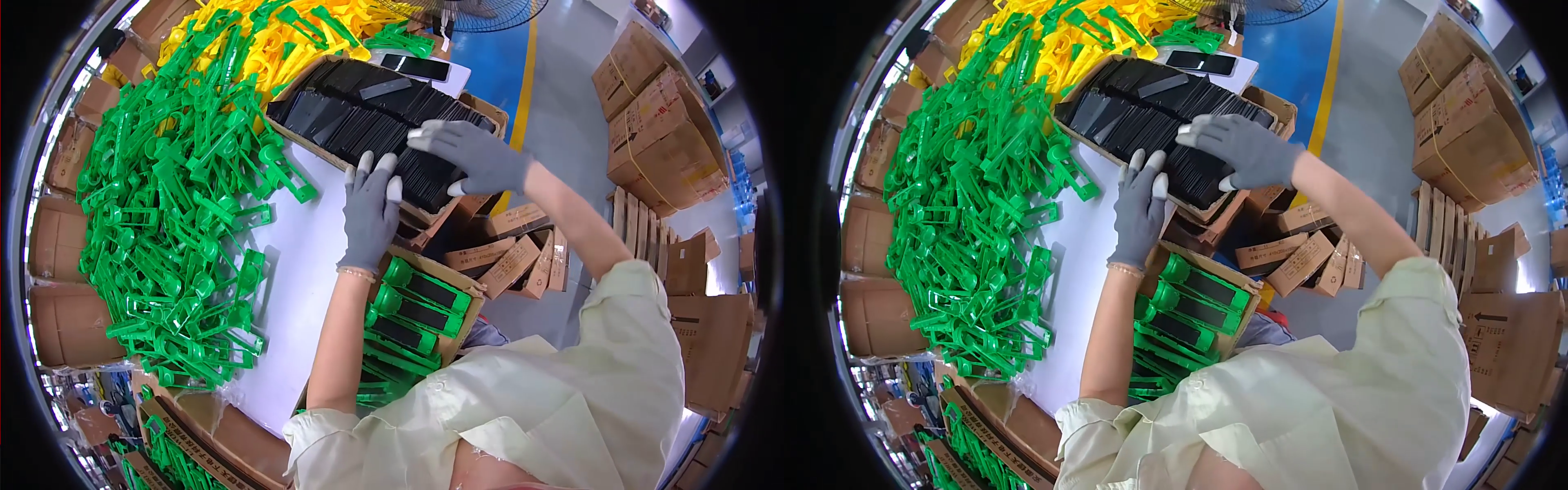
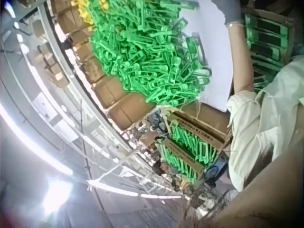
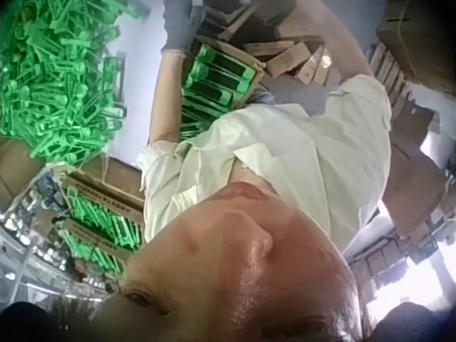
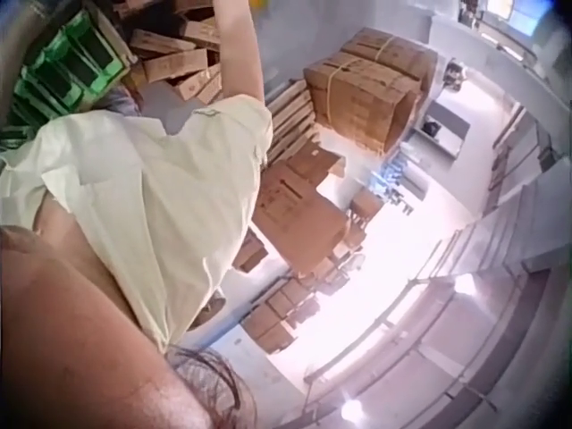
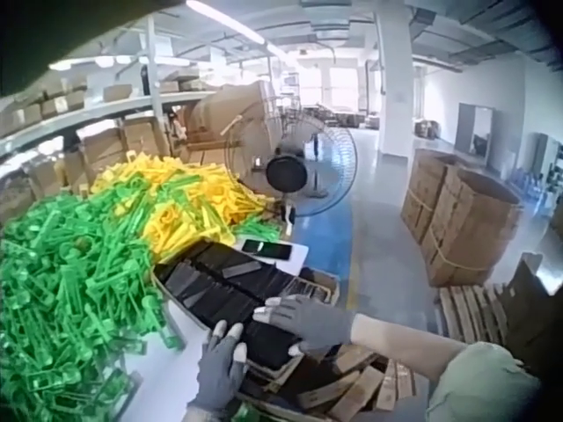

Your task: Assembling black strips onto green plastic frames and organizing them into boxes.

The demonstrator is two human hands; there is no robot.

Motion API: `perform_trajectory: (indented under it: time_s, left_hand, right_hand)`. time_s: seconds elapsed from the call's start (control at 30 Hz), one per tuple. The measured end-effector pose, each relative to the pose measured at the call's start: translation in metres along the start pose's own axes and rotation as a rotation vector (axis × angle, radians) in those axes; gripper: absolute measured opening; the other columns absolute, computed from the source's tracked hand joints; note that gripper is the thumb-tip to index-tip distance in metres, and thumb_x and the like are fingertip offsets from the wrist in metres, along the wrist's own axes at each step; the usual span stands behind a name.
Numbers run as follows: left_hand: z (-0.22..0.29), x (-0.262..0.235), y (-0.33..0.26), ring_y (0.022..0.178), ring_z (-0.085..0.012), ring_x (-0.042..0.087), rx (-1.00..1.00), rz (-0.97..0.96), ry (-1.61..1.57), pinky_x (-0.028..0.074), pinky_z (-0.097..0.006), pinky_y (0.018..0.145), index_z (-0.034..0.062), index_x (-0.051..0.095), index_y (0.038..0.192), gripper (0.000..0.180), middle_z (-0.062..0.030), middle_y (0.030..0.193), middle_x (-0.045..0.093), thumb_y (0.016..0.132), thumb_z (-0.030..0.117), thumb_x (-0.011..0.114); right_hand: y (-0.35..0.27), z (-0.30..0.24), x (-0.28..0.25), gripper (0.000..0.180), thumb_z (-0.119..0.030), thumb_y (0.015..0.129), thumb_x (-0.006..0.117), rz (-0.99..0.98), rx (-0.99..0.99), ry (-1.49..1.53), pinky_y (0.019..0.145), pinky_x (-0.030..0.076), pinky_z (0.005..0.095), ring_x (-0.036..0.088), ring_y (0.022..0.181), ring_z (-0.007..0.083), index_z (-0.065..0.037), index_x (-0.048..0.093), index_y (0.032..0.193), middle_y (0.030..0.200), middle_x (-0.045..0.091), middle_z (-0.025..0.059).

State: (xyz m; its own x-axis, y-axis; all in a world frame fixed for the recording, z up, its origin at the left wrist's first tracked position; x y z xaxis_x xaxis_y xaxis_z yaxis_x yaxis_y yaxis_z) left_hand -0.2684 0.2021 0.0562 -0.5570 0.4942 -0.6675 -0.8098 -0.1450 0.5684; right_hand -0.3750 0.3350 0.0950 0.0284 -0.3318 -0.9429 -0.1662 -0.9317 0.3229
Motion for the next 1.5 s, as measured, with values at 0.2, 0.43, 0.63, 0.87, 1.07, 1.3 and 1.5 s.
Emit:
perform_trajectory:
  time_s: [0.2,0.43,0.63,0.87,1.07,1.3,1.5]
  left_hand:
    - [-0.024,-0.002,-0.002,0.115,-0.0332,0.051,-0.353,0.042,-0.288,0.036,-0.041,0.101,0.0034,0.042,0.130,0.039,-0.0089,0.116,0.063,0.097,0.024,0.044]
    - [-0.032,-0.008,-0.005,0.107,-0.0282,0.059,-0.390,0.071,-0.480,0.043,-0.033,0.093,0.0029,0.044,0.132,0.041,-0.0104,0.113,0.064,0.096,0.021,0.047]
    - [-0.035,-0.040,-0.031,0.103,-0.0166,0.059,-0.505,0.260,-0.559,0.043,-0.029,0.091,0.0005,0.050,0.128,0.037,-0.0119,0.110,0.065,0.095,0.018,0.049]
    - [-0.024,-0.069,-0.076,0.105,-0.0167,0.058,-0.608,0.284,-0.533,0.041,-0.030,0.093,-0.0005,0.050,0.128,0.037,-0.0119,0.109,0.065,0.094,0.013,0.050]
    - [-0.029,-0.082,-0.104,0.110,-0.0143,0.053,-0.666,0.349,-0.591,0.038,-0.027,0.096,-0.0037,0.045,0.131,0.040,-0.0122,0.117,0.061,0.096,0.014,0.048]
    - [-0.034,-0.097,-0.136,0.111,-0.0192,0.055,-0.752,0.411,-0.588,0.040,-0.030,0.096,-0.0041,0.046,0.130,0.039,-0.0143,0.117,0.060,0.094,0.010,0.048]
    - [-0.040,-0.114,-0.153,0.114,-0.0197,0.053,-0.750,0.501,-0.588,0.039,-0.028,0.096,-0.0057,0.044,0.131,0.040,-0.0159,0.120,0.058,0.094,0.010,0.047]
  right_hand:
    - [0.036,0.004,0.021,0.093,-0.034,0.050,0.081,-0.444,-0.125,-0.090,0.097,0.036,0.0406,0.047,0.118,0.0264,-0.012,0.042,0.132,0.126,0.047,0.0109]
    - [0.053,0.001,0.031,0.085,-0.034,0.049,0.081,-0.582,-0.231,-0.129,0.096,0.036,0.0387,0.050,0.109,0.0298,-0.011,0.047,0.124,0.117,0.049,0.0129]
    - [0.059,0.009,0.034,0.080,-0.033,0.049,0.079,-0.605,-0.295,-0.044,0.092,0.038,0.0368,0.053,0.103,0.0269,-0.009,0.049,0.118,0.109,0.053,0.0100]
    - [0.059,0.005,0.027,0.076,-0.029,0.050,0.079,-0.533,-0.276,0.004,0.096,0.037,0.0381,0.050,0.106,0.0281,-0.010,0.048,0.117,0.110,0.050,0.0108]
    - [0.057,0.018,0.014,0.078,-0.027,0.052,0.079,-0.457,-0.135,0.186,0.097,0.038,0.0388,0.047,0.112,0.0310,-0.007,0.045,0.120,0.114,0.049,0.0143]
    - [0.059,0.014,-0.009,0.080,-0.027,0.057,0.078,-0.475,0.076,0.321,0.092,0.045,0.0375,0.055,0.106,0.0304,-0.008,0.041,0.125,0.114,0.052,0.0160]
    - [0.094,-0.028,-0.036,0.079,-0.023,0.056,0.076,-0.311,-0.052,0.450,0.089,0.045,0.0350,0.056,0.103,0.0268,-0.007,0.040,0.124,0.111,0.054,0.0143]
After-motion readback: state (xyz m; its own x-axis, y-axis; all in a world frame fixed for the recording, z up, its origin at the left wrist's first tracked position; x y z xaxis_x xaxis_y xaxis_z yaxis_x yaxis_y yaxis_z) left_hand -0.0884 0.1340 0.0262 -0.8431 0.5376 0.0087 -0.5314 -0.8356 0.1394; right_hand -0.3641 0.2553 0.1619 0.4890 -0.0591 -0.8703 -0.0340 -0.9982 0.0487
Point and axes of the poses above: each hand's wrist, its own y-axis towards the middle knuckle, its own x-axis out of the palm, z = x × y, the point moved 6 cm from there along y, towards the middle knuckle
